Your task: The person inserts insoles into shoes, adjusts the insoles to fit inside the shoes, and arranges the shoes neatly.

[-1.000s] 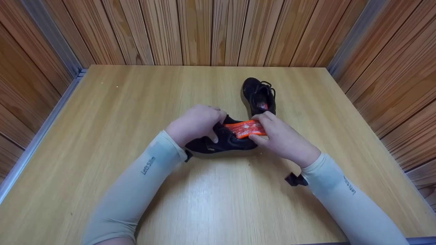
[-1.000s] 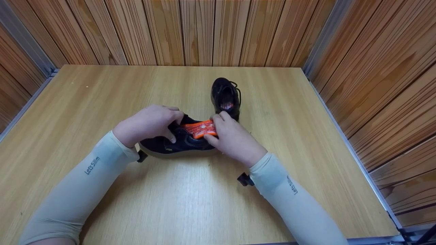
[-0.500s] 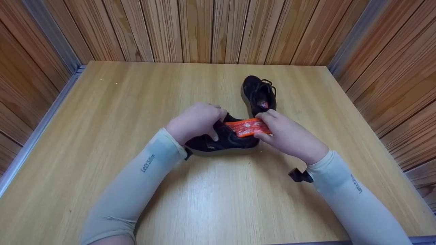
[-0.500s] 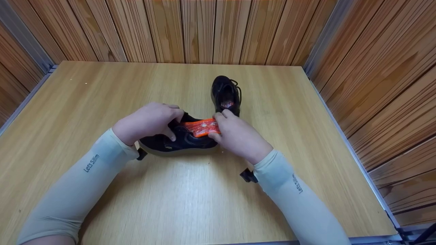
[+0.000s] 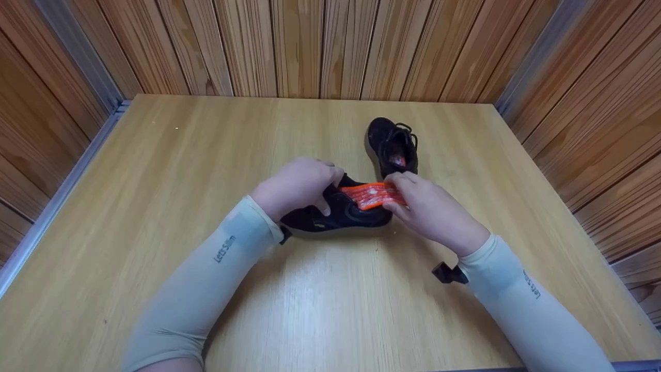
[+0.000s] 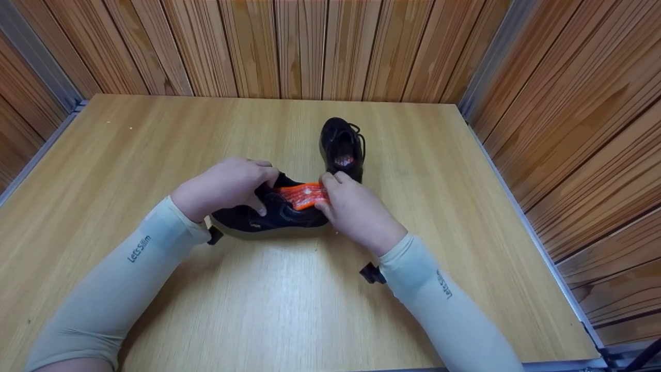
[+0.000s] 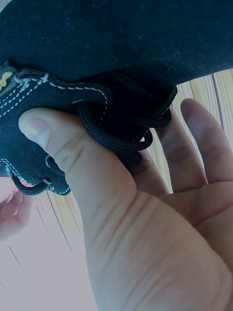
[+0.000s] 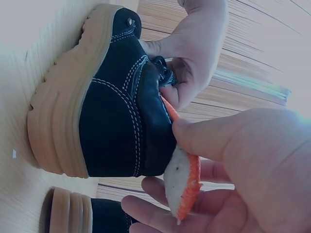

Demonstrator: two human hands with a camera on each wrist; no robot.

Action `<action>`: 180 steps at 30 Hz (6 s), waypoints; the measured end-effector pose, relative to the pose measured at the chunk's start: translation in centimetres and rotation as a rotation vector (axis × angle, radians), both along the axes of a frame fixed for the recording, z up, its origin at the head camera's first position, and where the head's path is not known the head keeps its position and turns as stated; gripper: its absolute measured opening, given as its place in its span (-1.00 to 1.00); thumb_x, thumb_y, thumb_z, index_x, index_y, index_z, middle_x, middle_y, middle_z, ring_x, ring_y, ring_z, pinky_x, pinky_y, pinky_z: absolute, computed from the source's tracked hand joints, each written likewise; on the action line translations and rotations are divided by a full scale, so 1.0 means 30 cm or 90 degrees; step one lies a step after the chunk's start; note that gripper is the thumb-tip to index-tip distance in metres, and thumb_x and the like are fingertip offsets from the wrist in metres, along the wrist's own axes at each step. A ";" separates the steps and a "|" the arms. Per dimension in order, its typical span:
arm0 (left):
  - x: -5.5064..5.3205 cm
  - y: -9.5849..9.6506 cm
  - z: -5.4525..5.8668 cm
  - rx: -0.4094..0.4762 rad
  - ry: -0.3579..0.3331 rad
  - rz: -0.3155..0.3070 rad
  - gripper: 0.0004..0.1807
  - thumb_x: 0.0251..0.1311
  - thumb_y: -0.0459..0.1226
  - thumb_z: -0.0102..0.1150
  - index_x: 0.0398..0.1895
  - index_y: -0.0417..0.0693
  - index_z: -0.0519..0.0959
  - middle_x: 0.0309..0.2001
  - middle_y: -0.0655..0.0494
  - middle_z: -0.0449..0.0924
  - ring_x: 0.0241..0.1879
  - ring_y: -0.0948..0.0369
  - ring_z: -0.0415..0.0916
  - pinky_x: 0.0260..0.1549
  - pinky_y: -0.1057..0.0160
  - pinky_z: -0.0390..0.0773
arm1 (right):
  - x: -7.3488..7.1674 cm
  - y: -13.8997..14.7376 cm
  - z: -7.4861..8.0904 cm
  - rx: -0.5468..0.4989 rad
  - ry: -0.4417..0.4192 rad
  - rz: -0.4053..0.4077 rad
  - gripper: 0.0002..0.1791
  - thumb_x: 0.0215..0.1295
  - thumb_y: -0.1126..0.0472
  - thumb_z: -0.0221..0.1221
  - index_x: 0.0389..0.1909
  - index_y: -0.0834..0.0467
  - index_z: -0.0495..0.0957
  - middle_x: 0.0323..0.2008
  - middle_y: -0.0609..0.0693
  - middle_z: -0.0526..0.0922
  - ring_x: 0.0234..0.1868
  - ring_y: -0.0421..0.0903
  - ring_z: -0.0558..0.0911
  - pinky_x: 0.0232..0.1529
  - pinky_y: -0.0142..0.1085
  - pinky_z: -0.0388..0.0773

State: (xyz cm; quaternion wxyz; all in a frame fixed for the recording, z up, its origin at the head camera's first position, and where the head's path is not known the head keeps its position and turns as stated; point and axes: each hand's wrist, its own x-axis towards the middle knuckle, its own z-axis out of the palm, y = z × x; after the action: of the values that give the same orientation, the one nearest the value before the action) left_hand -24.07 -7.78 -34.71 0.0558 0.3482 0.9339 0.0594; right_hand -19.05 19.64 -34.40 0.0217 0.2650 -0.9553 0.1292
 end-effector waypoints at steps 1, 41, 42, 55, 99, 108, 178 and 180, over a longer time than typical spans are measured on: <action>0.000 0.000 0.000 0.000 0.001 -0.001 -0.48 0.06 -0.12 0.73 0.03 -0.02 0.66 0.01 0.06 0.73 0.03 0.04 0.70 0.17 0.01 0.69 | 0.000 -0.001 -0.003 -0.002 0.002 0.000 -0.48 0.59 0.04 0.32 0.34 0.30 0.53 0.13 0.20 0.71 0.05 0.14 0.73 0.20 0.10 0.72; -0.001 -0.006 -0.009 -0.003 0.013 -0.022 -0.47 0.06 -0.09 0.71 0.06 0.05 0.66 -0.01 0.05 0.71 0.00 0.00 0.71 0.12 -0.05 0.70 | -0.005 -0.041 -0.012 -0.020 -0.055 -0.044 -0.41 0.59 0.02 0.30 0.41 0.31 0.47 0.25 0.26 0.63 0.17 0.20 0.70 0.33 0.15 0.64; -0.002 -0.006 -0.009 -0.004 0.011 -0.026 -0.46 0.07 -0.09 0.71 0.11 0.07 0.68 0.00 0.04 0.70 0.01 0.00 0.71 0.13 -0.06 0.70 | -0.005 -0.040 -0.008 -0.018 -0.065 -0.044 -0.39 0.58 0.02 0.30 0.43 0.31 0.46 0.28 0.26 0.62 0.18 0.20 0.69 0.34 0.15 0.63; 0.010 0.000 -0.009 -0.016 -0.022 -0.010 -0.40 0.12 -0.14 0.68 0.28 0.13 0.74 0.04 0.02 0.69 0.06 0.01 0.69 0.22 -0.03 0.69 | 0.001 -0.037 0.038 0.050 0.034 0.002 -0.47 0.39 0.08 0.48 0.24 0.31 0.67 0.15 0.25 0.63 0.06 0.26 0.51 0.09 0.08 0.58; -0.004 0.006 -0.015 -0.037 0.058 -0.049 -0.50 0.07 -0.07 0.71 0.04 -0.02 0.76 -0.06 0.00 0.73 -0.07 0.01 0.73 0.08 -0.01 0.74 | 0.004 -0.113 0.017 0.068 0.153 0.026 -0.57 0.33 0.11 0.52 0.04 0.33 0.73 -0.04 0.23 0.70 -0.03 0.25 0.67 0.05 0.13 0.72; 0.000 0.011 -0.011 -0.042 0.044 -0.036 -0.49 0.09 -0.07 0.69 0.10 0.02 0.76 -0.02 -0.02 0.73 -0.05 -0.01 0.75 0.09 -0.02 0.74 | 0.006 -0.101 0.003 0.048 0.136 0.014 -0.49 0.36 0.05 0.51 0.12 0.35 0.72 0.05 0.27 0.64 -0.01 0.29 0.48 0.00 0.08 0.62; -0.005 0.008 -0.003 -0.041 0.016 -0.035 -0.51 0.12 -0.09 0.68 0.08 0.01 0.72 -0.03 -0.01 0.70 -0.01 0.01 0.69 0.11 -0.02 0.71 | 0.001 -0.105 0.063 0.078 0.105 0.048 -0.73 0.34 0.09 0.53 -0.11 0.20 0.82 -0.07 0.18 0.76 -0.06 0.22 0.60 -0.01 0.00 0.42; -0.005 0.009 -0.003 -0.042 0.019 -0.035 -0.51 0.12 -0.09 0.68 0.08 0.01 0.72 -0.03 -0.01 0.71 -0.02 0.01 0.69 0.10 -0.01 0.71 | 0.003 -0.114 0.070 0.090 0.104 0.052 -0.74 0.33 0.10 0.53 -0.14 0.21 0.82 -0.05 0.20 0.78 -0.01 0.23 0.64 0.09 0.04 0.45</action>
State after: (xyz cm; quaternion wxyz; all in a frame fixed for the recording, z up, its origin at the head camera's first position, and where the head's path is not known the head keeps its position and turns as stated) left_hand -24.22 -7.53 -34.81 0.0553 0.3727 0.9260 0.0216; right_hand -18.96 16.23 -32.29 0.0753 0.3143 -0.9455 0.0402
